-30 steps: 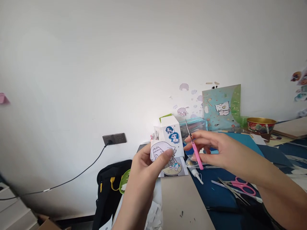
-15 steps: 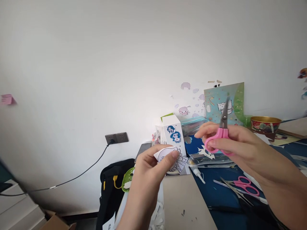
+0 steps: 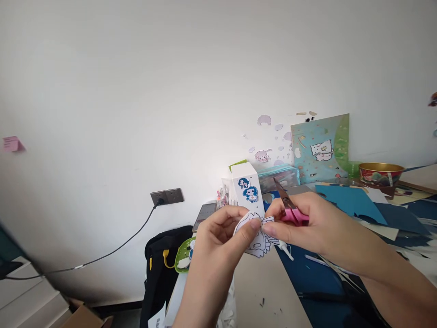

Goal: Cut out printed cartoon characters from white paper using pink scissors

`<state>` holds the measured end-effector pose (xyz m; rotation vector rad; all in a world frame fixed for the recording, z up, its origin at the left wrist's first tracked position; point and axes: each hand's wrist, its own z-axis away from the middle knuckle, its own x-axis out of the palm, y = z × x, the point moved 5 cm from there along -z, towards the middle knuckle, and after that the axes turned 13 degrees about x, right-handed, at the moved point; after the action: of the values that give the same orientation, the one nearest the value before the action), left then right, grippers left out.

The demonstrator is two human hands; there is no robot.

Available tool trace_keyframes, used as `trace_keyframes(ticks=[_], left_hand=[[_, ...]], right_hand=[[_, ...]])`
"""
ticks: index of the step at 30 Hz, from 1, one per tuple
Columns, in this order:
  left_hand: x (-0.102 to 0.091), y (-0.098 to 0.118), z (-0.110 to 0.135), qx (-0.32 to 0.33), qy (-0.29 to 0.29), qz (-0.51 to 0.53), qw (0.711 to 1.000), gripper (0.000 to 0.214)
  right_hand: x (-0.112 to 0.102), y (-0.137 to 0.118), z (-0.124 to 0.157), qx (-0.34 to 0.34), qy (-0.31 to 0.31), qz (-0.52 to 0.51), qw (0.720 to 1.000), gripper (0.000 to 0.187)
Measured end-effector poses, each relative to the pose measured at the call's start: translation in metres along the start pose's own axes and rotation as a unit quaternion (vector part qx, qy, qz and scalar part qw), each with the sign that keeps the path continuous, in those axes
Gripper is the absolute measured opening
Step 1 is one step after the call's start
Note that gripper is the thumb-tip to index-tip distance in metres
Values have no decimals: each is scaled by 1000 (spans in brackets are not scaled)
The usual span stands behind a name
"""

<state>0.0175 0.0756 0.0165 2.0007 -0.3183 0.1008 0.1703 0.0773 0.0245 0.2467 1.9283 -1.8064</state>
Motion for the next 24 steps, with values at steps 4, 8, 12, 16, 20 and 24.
trace_keyframes(ticks=[4, 8, 12, 16, 20, 24], left_hand=[[-1, -1, -1, 0, -35, -28, 999, 17], [-4, 1, -2, 19, -43, -68, 997, 15], [-7, 6, -2, 40, -32, -90, 995, 12], [-9, 6, -3, 30, -20, -89, 995, 15], [-9, 7, -4, 34, -17, -73, 997, 16], [-10, 7, -5, 39, -17, -47, 998, 16]], right_hand=[[2, -2, 6, 8, 5, 13, 1000, 22], [-3, -1, 9, -7, 15, 33, 999, 15], [-19, 3, 14, -99, -33, -34, 994, 26], [-39, 16, 11, -61, 27, 10, 998, 28], [-32, 20, 1, -39, -33, -12, 999, 35], [-19, 17, -7, -26, -39, 7, 999, 21]])
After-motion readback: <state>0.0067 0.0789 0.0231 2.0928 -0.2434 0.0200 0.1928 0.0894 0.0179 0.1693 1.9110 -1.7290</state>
